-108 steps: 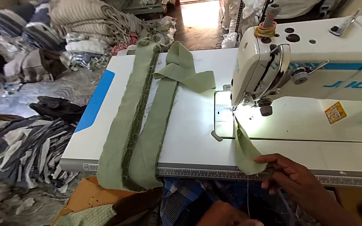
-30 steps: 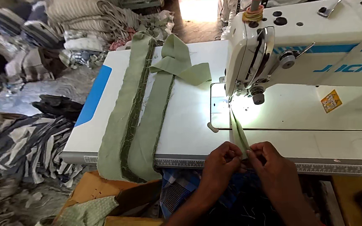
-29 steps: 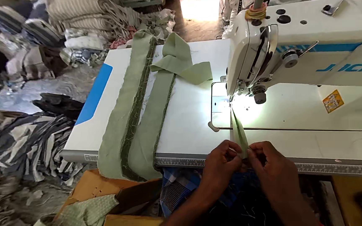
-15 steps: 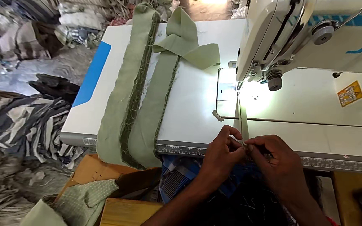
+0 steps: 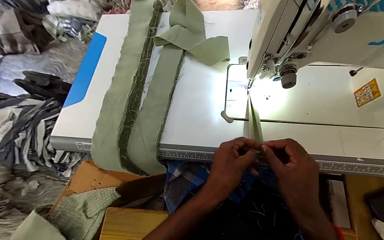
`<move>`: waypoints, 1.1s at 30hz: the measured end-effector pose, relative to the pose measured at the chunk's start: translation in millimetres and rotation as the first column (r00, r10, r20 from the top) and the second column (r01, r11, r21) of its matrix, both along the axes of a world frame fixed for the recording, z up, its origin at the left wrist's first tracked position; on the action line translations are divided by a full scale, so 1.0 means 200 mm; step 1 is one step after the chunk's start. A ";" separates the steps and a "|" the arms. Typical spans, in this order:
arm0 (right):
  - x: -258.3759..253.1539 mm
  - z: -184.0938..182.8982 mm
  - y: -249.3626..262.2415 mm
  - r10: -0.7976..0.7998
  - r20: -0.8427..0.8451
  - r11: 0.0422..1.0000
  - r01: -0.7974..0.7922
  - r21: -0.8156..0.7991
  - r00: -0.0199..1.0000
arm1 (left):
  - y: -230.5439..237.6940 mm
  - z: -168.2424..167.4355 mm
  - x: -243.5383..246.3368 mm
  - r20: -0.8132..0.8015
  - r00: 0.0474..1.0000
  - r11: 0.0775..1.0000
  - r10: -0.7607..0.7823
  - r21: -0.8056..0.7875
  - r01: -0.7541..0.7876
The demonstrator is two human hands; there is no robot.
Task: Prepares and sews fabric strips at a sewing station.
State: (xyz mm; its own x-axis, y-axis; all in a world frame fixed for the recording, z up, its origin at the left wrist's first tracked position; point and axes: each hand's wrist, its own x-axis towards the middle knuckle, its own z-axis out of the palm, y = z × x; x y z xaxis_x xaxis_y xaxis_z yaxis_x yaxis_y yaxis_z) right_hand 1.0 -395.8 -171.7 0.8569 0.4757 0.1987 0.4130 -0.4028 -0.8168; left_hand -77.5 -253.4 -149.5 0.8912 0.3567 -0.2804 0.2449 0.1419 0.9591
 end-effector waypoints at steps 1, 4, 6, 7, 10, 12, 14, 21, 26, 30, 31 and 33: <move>-0.01 -0.01 0.01 0.040 0.097 0.999 -0.040 0.004 0.994 | 0.00 0.01 0.00 0.004 1.000 1.000 0.012 -0.009 -0.012; -0.03 0.01 0.02 0.130 0.293 0.990 -0.106 -0.095 0.947 | 0.02 0.03 0.00 -0.019 0.999 0.999 0.029 0.013 -0.029; -0.03 0.04 0.02 0.187 0.323 0.976 -0.136 -0.172 0.928 | 0.04 0.03 -0.01 -0.027 0.999 0.999 0.020 0.043 -0.018; -0.02 0.04 0.01 0.212 0.314 0.970 -0.159 -0.186 0.925 | 0.04 0.02 -0.01 -0.021 1.000 0.999 0.012 0.050 -0.011; 0.02 0.03 0.01 0.218 0.204 0.972 -0.194 -0.132 0.954 | 0.05 0.02 0.00 -0.006 1.000 0.998 -0.005 0.065 0.006; 0.05 0.03 0.01 0.206 0.158 0.977 -0.192 -0.096 0.966 | 0.05 0.02 0.01 -0.003 1.000 0.996 -0.020 0.087 0.020; 0.05 0.02 0.00 0.229 0.196 0.969 -0.205 -0.134 0.953 | 0.05 0.01 0.01 0.000 1.000 0.996 -0.021 0.087 0.021; 0.08 0.02 0.01 0.334 0.316 0.934 -0.265 -0.241 0.888 | 0.07 0.00 0.00 -0.031 0.999 0.990 -0.025 0.136 0.029; 0.12 0.00 0.03 0.335 0.449 0.939 -0.257 -0.227 0.828 | 0.07 -0.01 0.00 -0.008 1.000 0.997 -0.008 0.075 0.008; 0.10 0.00 0.01 0.348 0.461 0.936 -0.279 -0.213 0.816 | 0.05 0.02 0.00 -0.009 0.999 0.999 0.035 -0.026 -0.035; 0.10 0.01 0.00 0.371 0.442 0.927 -0.295 -0.233 0.817 | 0.05 0.02 -0.01 -0.019 0.999 0.999 0.034 -0.026 -0.035; 0.11 0.01 0.00 0.403 0.401 0.911 -0.319 -0.261 0.823 | 0.05 0.01 -0.01 -0.034 0.999 0.999 0.037 -0.016 -0.038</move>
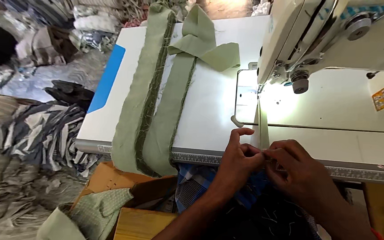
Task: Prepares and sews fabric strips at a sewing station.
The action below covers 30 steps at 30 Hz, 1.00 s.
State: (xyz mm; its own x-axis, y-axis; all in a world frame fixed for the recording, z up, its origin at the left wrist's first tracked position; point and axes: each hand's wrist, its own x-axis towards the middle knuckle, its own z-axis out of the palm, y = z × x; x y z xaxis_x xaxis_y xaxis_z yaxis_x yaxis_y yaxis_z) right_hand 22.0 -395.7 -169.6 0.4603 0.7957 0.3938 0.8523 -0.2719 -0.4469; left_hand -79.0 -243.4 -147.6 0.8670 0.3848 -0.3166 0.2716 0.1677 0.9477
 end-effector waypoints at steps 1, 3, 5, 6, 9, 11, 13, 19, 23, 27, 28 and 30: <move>0.01 -0.01 0.00 0.000 -0.008 1.000 0.000 -0.016 1.000 | 0.00 0.00 0.00 -0.009 1.000 1.000 -0.007 -0.002 0.007; 0.03 -0.02 0.01 -0.013 0.010 1.000 0.013 -0.025 1.000 | 0.01 -0.01 0.01 -0.021 0.999 0.999 -0.044 -0.013 0.043; 0.05 -0.03 0.02 -0.013 0.069 1.000 0.014 -0.020 0.998 | 0.05 -0.02 0.07 -0.046 0.991 0.991 -0.126 -0.039 0.125; 0.05 -0.03 0.03 -0.010 0.101 1.000 0.012 -0.011 0.995 | 0.09 -0.01 0.14 -0.064 0.984 0.983 -0.164 -0.094 0.158; 0.04 0.05 0.04 -0.005 0.170 1.000 0.009 -0.027 0.985 | 0.24 -0.01 0.38 -0.065 0.983 0.941 -0.173 -0.307 0.145; 0.03 0.07 0.06 -0.005 0.196 0.998 0.017 -0.057 0.981 | 0.32 0.00 0.50 -0.134 0.970 0.971 -0.204 -0.158 0.182; 0.03 -0.03 0.08 -0.027 0.188 0.995 0.043 -0.086 0.982 | 0.35 0.00 0.57 -0.290 0.939 0.874 -0.188 0.386 0.294; 0.16 -0.14 0.18 -0.137 0.122 0.987 0.145 -0.067 0.983 | 0.38 -0.25 0.48 0.111 0.944 0.225 -0.311 0.974 -0.040; 0.27 -0.13 0.27 -0.136 0.120 0.987 0.145 -0.073 0.983 | 0.37 -0.27 0.49 0.145 0.935 0.204 -0.323 0.976 -0.081; 0.38 -0.12 0.34 -0.144 0.130 0.983 0.157 -0.092 0.981 | 0.38 -0.26 0.48 0.160 0.940 0.264 -0.301 0.961 -0.079; 0.41 -0.11 0.36 -0.149 0.140 0.982 0.163 -0.092 0.979 | 0.38 -0.26 0.48 0.156 0.945 0.284 -0.288 0.956 -0.071; 0.44 -0.10 0.38 -0.168 0.145 0.980 0.182 -0.085 0.975 | 0.38 -0.25 0.48 0.144 0.953 0.313 -0.266 0.948 -0.056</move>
State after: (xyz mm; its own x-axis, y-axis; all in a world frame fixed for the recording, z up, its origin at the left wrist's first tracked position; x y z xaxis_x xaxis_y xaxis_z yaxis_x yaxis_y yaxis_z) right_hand 109.3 -320.1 -190.0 0.5433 0.7448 0.3875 0.8385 -0.4585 -0.2944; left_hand 17.7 -167.3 -197.3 0.8991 0.1782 0.3998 -0.0324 -0.8838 0.4668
